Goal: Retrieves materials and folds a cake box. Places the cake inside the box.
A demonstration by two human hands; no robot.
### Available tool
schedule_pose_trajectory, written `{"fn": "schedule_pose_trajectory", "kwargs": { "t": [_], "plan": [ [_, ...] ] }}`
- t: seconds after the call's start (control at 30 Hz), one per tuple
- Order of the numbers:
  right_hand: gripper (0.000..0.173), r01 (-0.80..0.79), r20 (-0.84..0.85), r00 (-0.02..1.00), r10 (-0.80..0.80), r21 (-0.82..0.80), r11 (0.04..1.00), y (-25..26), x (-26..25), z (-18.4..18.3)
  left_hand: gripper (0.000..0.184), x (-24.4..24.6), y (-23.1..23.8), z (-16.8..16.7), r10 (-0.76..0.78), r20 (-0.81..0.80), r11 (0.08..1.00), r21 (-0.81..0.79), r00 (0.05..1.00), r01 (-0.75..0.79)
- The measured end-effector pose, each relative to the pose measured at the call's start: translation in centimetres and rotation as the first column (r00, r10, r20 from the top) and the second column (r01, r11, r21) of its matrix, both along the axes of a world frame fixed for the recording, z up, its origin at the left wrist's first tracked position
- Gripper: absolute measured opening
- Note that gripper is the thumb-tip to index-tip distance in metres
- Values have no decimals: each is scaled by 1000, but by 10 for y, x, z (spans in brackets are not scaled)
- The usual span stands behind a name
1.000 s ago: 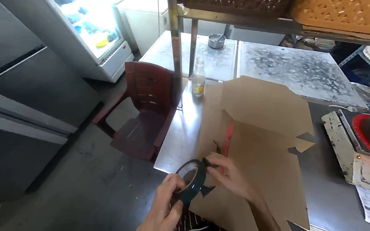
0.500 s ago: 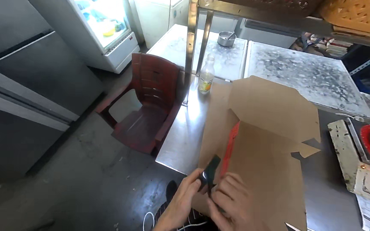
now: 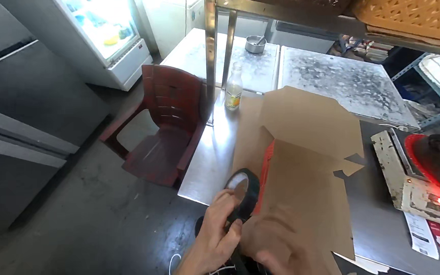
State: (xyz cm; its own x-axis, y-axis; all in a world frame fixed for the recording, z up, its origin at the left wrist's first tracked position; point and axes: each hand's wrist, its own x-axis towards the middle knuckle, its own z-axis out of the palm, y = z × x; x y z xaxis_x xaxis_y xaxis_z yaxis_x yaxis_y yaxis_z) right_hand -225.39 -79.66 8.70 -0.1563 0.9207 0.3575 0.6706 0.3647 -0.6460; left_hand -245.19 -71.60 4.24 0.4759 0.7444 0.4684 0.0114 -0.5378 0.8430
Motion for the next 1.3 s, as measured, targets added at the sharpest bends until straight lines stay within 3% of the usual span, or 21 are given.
{"fn": "schedule_pose_trajectory", "kwargs": {
  "t": [0.1,0.23,0.47,0.53,0.63,0.7,0.83,1.03,1.1,1.2,1.27,1.3],
  "plan": [
    [32,183,-34,983,-179,185,966,15,5,12,35,-1,4,6,35,-44,991,133,998,-29],
    [24,199,-43,980,-195,264,944,25,-10,9,30,-2,3,14,102,-118,967,247,988,-70],
    [7,70,-300,952,-63,11,997,28,-5,7,41,-10,3,14,151,-232,946,314,961,-73],
    [11,65,-312,948,-62,0,998,28,-5,6,47,-10,3,14,164,-233,950,298,958,-90],
    [39,176,-334,929,-161,16,984,22,-12,-1,49,-8,1,17,139,-227,976,196,964,-94],
    [46,235,-378,899,-221,-9,972,17,-22,-12,52,-4,-2,18,131,-204,984,145,970,-102],
    [26,171,-396,901,-175,-46,984,8,-44,-36,61,7,-10,20,145,-173,987,99,974,-129],
    [21,-140,-544,836,76,-77,987,-13,-59,-57,56,4,-13,20,95,-138,994,-42,986,-101],
    [21,-189,-555,826,92,-118,975,-20,-58,-65,50,2,-12,22,70,-145,994,-74,987,-82],
    [34,-42,-494,868,-42,-158,987,-20,-46,-60,48,-2,-12,21,36,-164,997,-67,986,-48],
    [53,105,-439,887,-141,-106,989,-11,-31,-48,47,-4,-13,21,32,-180,999,-32,983,-38],
    [54,160,-406,898,-169,-57,985,-6,-22,-39,47,-5,-13,21,29,-185,999,-11,982,-32]
  ]
}}
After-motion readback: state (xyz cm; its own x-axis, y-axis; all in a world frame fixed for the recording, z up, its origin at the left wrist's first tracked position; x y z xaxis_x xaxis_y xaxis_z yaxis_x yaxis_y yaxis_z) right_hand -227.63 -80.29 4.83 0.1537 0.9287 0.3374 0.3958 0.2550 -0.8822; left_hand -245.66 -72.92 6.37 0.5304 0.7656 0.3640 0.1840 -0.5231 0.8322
